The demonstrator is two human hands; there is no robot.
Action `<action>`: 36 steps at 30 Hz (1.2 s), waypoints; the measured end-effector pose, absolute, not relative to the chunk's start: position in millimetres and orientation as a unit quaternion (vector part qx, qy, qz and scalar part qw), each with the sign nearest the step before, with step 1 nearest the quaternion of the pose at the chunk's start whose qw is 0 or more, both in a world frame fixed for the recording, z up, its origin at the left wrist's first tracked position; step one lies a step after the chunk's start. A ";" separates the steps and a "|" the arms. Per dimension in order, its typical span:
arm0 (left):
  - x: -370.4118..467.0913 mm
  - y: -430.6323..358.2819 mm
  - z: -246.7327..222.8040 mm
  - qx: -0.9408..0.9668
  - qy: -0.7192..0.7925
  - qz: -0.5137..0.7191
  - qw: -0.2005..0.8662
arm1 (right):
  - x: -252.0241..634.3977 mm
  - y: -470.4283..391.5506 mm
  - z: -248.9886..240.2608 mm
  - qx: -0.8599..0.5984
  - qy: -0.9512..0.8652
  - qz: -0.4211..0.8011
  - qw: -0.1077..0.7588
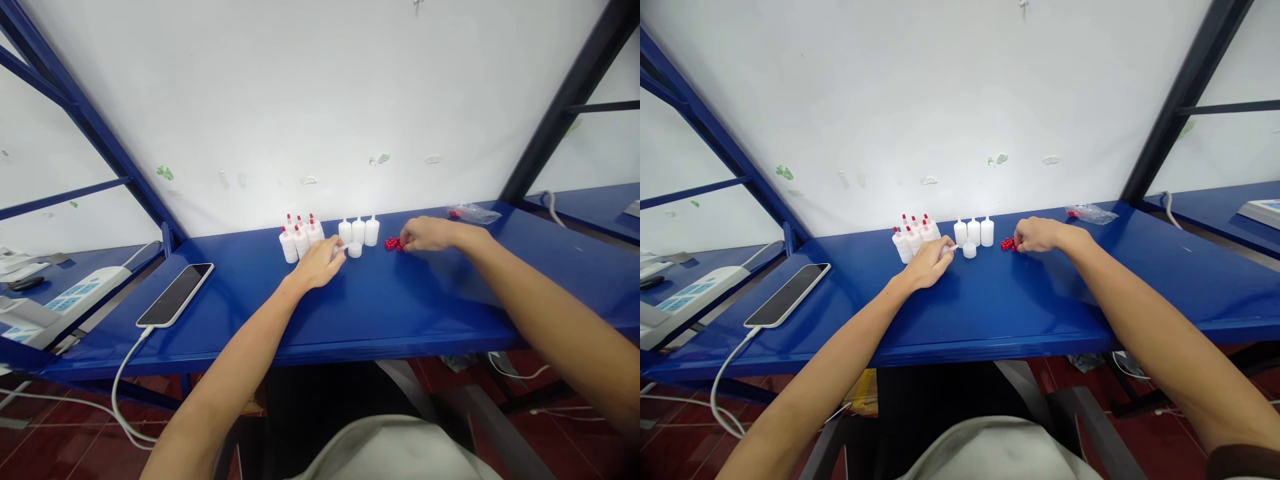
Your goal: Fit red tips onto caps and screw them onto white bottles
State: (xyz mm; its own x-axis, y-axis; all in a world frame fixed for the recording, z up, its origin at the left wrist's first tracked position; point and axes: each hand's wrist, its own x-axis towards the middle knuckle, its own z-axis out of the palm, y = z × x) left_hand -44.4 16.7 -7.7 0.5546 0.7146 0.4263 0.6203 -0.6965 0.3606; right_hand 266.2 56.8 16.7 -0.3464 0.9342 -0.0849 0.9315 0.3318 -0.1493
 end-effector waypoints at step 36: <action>-38.4 20.0 -13.4 0.897 0.317 0.298 0.074 | 175.3 26.2 6.1 -0.515 -0.815 0.008 0.265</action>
